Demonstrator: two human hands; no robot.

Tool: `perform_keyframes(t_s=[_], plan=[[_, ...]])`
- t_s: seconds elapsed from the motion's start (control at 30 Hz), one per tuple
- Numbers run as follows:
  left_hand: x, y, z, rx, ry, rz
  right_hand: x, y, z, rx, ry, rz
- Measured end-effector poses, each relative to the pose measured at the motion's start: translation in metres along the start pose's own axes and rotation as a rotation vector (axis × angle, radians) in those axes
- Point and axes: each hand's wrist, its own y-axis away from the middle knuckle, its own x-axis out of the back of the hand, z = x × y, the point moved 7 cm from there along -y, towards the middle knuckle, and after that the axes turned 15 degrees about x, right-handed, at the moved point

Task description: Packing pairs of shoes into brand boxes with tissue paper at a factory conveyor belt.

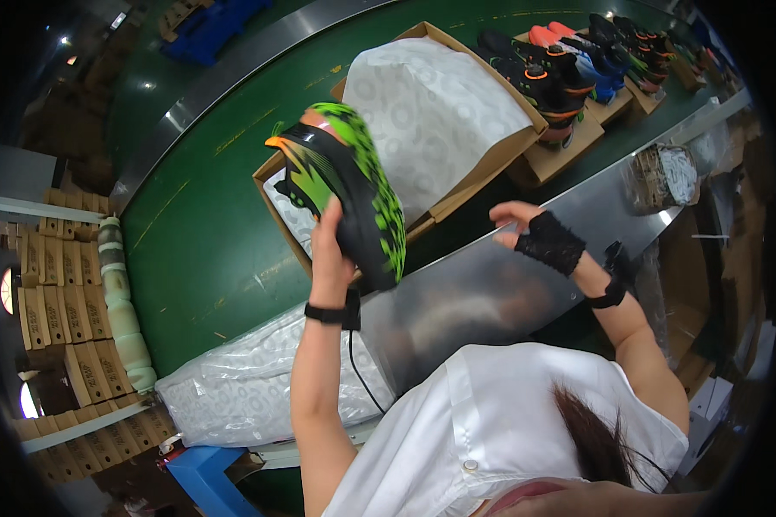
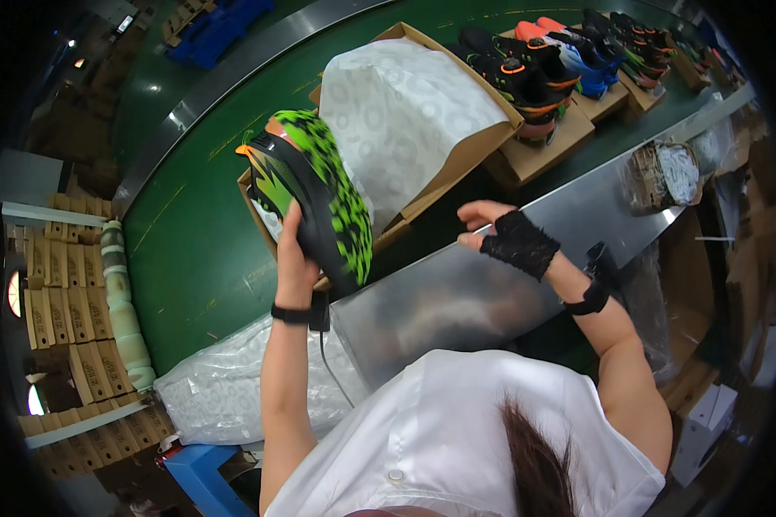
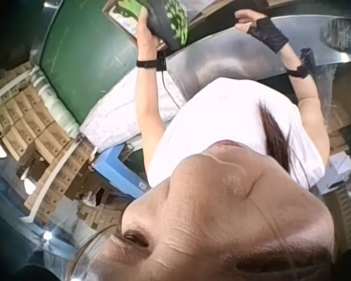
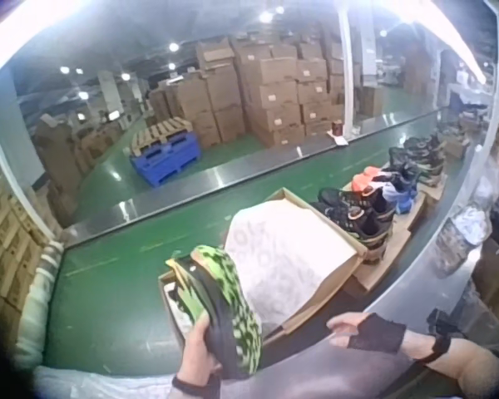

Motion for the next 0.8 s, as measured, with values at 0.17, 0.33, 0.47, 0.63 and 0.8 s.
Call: perform_keyframes(t_s=[0.17,0.33,0.47,0.63,0.8], plan=[[0.051,-0.111,-0.022,0.154,0.266,0.0,-0.043,-0.015,0.066,-0.151,-0.327,-0.014],[0.056,-0.126,-0.06,0.586,-0.001,0.213,-0.056,-0.046,0.084,-0.406,-0.633,0.352],[0.066,-0.111,-0.056,0.587,-0.102,0.22,-0.067,-0.064,0.075,-0.298,-0.689,0.623],[0.096,-0.068,-0.017,0.195,-0.044,0.184,-0.073,-0.078,0.049,0.045,-0.199,0.646],[0.158,0.03,0.028,-0.345,-0.033,0.793,-0.125,-0.089,0.016,0.621,1.094,0.146]])
